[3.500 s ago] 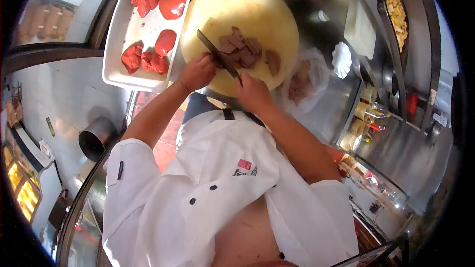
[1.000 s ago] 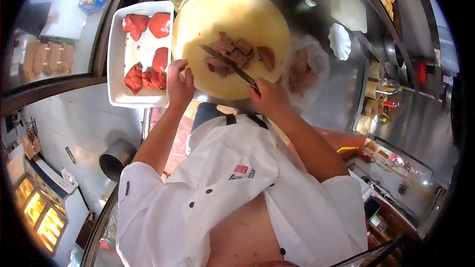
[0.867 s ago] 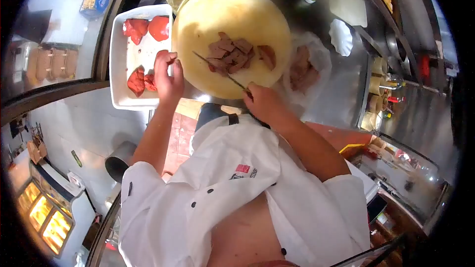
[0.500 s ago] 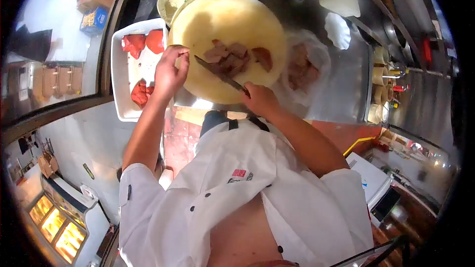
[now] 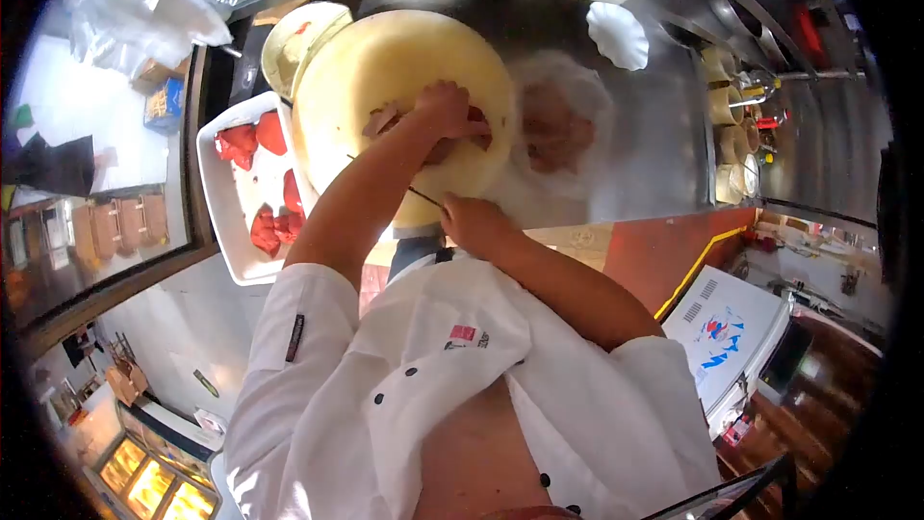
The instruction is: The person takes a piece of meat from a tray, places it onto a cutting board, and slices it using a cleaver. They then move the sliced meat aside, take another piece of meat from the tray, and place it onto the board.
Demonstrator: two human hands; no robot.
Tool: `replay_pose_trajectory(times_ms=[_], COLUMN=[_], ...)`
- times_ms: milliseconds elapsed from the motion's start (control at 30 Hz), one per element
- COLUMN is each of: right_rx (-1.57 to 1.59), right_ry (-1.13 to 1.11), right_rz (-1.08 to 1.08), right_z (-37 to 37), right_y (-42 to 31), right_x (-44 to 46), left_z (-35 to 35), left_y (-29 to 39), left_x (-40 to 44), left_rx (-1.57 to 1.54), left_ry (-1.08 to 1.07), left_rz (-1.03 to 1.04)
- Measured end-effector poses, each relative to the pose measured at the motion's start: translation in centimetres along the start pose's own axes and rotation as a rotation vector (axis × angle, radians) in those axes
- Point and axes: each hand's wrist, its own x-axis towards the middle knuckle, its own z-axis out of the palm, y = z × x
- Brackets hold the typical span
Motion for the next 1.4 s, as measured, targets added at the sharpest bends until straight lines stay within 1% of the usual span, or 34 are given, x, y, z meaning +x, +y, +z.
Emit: replay_pose_trajectory(times_ms=[67, 100, 167, 200, 267, 367, 433, 467, 533, 567, 633, 667, 733, 767, 867, 900, 967, 1000, 1067, 1133, 1167, 1200, 1300, 1333, 1400], right_rx=[-0.008, -0.016, -0.022, -0.039, -0.038, -0.027, -0.014, -0.001, 0.014, 0.002, -0.011, -0.03, -0.056, -0.045, -0.023, -0.004, -0.006, -0.008, 0.013, 0.036, 0.089, 0.143, 0.185, 0.185, 0.102], right_ry=[-0.029, -0.063, -0.026, 0.016, 0.02, 0.001, -0.022, -0.023, -0.024, -0.004, 0.014, 0.005, -0.005, -0.009, -0.022, -0.03, -0.019, -0.011, -0.007, -0.002, 0.026, 0.052, 0.068, 0.063, 0.031], right_rz=[0.01, 0.012, -0.004, -0.025, -0.022, -0.006, 0.003, -0.003, -0.009, -0.029, -0.05, -0.043, -0.041, -0.046, -0.046, -0.036, -0.025, -0.011, 0.0, 0.013, 0.04, 0.068, 0.049, 0.043, 0.103], right_z=[-0.6, -0.6, 0.1, 0.1, 0.0, -0.1, 0.1, 0.2, 0.5, 0.7, 0.6, 0.4, 0.5, 1.1, 1.0, 0.9, 1.4, 1.5, 0.7, 0.4, 0.6, 0.7, -0.8, -1.5, -2.9], right_y=[-0.5, -0.7, -0.6, -0.6, -0.6, -0.7, -0.8, -0.8, -0.9, -0.9, -1.3, -1.5, -1.5, -1.1, -1.2, -1.4, -1.3, -1.2, -1.3, -0.6, 0.1, 0.6, 1.9, 2.0, 1.7], right_x=[0.0, -0.2, -0.4, -0.3, -0.2, 0.0, 0.2, 0.4, 0.7, 0.8, 0.8, 0.8, 0.9, 1.1, 1.2, 1.2, 1.3, 1.3, 1.3, 1.4, 1.5, 1.5, 1.7, 1.9, 2.5], left_z=[-0.6, -6.1, -8.8, -8.8, -8.5, -5.9, -4.6, -3.9, -3.7, -3.4, -1.8, -1.1, 0.6, 1.7, 3.1, 2.6, -0.5, -4.0, -7.3, -8.3, -7.7, -6.9, -6.1, -4.2, -0.6], left_y=[0.9, 2.4, 3.6, 3.7, 3.9, 3.5, 2.9, 2.4, 1.8, 1.6, 1.2, 1.1, 1.0, 1.2, 1.7, 1.6, 1.6, 1.9, 1.2, -0.6, -2.2, -3.5, -5.8, -6.6, -7.1], left_x=[0.5, -1.0, -2.2, -2.3, -2.7, -3.3, -3.5, -3.9, -5.3, -6.0, -6.9, -6.8, -6.1, -6.2, -6.8, -7.1, -8.1, -9.1, -10.9, -12.7, -13.6, -14.5, -18.6, -19.4, -20.9], left_rx=[0.029, -0.071, -0.165, -0.272, -0.374, -0.38, -0.407, -0.407, -0.596, -0.596, -0.59, -0.592, -0.108, -0.109, 0.042, 0.002, -0.031, -0.272, -0.511, -0.705, -0.828, -0.969, -0.95, -0.827, -0.568], left_ry=[0.084, -0.099, -0.29, -0.335, -0.38, -0.25, -0.233, -0.233, -0.214, -0.214, -0.112, -0.109, -0.131, -0.125, -0.107, -0.067, -0.028, 0.047, 0.212, 0.402, 0.515, 0.565, 0.649, 0.628, 0.578], left_rz=[-0.032, -0.024, -0.016, 0.011, 0.036, 0.119, 0.178, 0.174, 0.115, 0.114, 0.252, 0.25, 0.589, 0.584, 0.481, 0.471, 0.462, 0.364, 0.186, -0.017, -0.042, -0.15, -0.344, -0.393, -0.489])
